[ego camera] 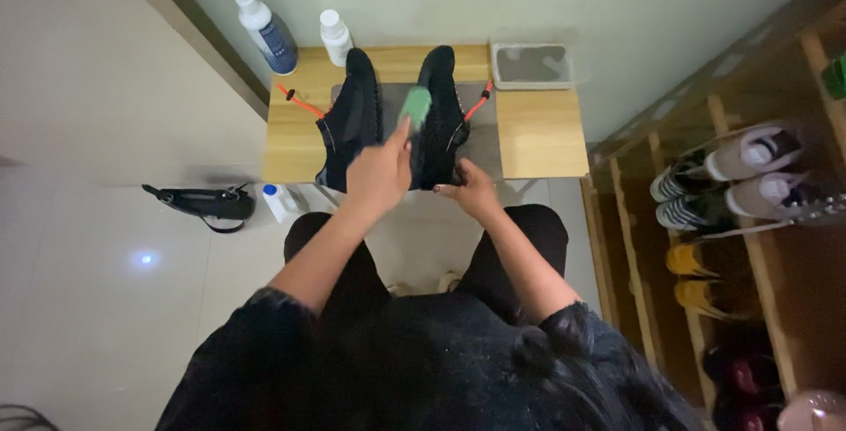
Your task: The person scrubs a pair of black sneakers with a green brush on a wooden table. The shoes are held steady with one hand while the other hand brushes the upper fabric and laces. Cleaning supplies and a plastic container are visible on the table.
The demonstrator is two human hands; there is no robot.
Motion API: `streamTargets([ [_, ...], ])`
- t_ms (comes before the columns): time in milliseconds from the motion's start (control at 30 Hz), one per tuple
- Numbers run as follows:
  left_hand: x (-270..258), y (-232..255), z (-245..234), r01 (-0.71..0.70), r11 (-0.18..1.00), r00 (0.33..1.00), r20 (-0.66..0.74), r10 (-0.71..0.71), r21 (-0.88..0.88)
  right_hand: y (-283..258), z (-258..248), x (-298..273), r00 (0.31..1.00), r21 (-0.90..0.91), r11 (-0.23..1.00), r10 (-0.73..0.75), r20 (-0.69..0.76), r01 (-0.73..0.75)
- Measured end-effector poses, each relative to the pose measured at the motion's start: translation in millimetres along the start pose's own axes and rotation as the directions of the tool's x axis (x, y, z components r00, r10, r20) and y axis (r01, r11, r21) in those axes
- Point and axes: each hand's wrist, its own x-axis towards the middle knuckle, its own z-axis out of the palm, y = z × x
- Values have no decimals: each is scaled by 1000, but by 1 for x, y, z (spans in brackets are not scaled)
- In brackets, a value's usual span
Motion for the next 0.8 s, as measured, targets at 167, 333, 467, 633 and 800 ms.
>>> streamTargets([
  [167, 15, -30, 44, 56, 914, 980, 151, -127, 401, 34, 2, 21, 997, 35, 996, -81, 13, 80],
  [333, -29, -38, 51, -53, 886, 994, 110, 3, 460, 39, 9, 28, 998, 4, 998, -58, 21, 58],
  [467, -56, -48, 59, -83, 896, 994, 105, 41, 437, 46, 5, 34, 995, -20, 995, -100, 17, 100],
  [633, -92, -72, 88, -58, 857, 996, 85, 16, 511, -9, 4, 0, 999, -25, 999, -39, 5, 39],
  [800, -121, -104, 105, 12, 891, 990, 117, -73, 453, 18, -1, 12, 999, -30, 1000, -8, 36, 9],
])
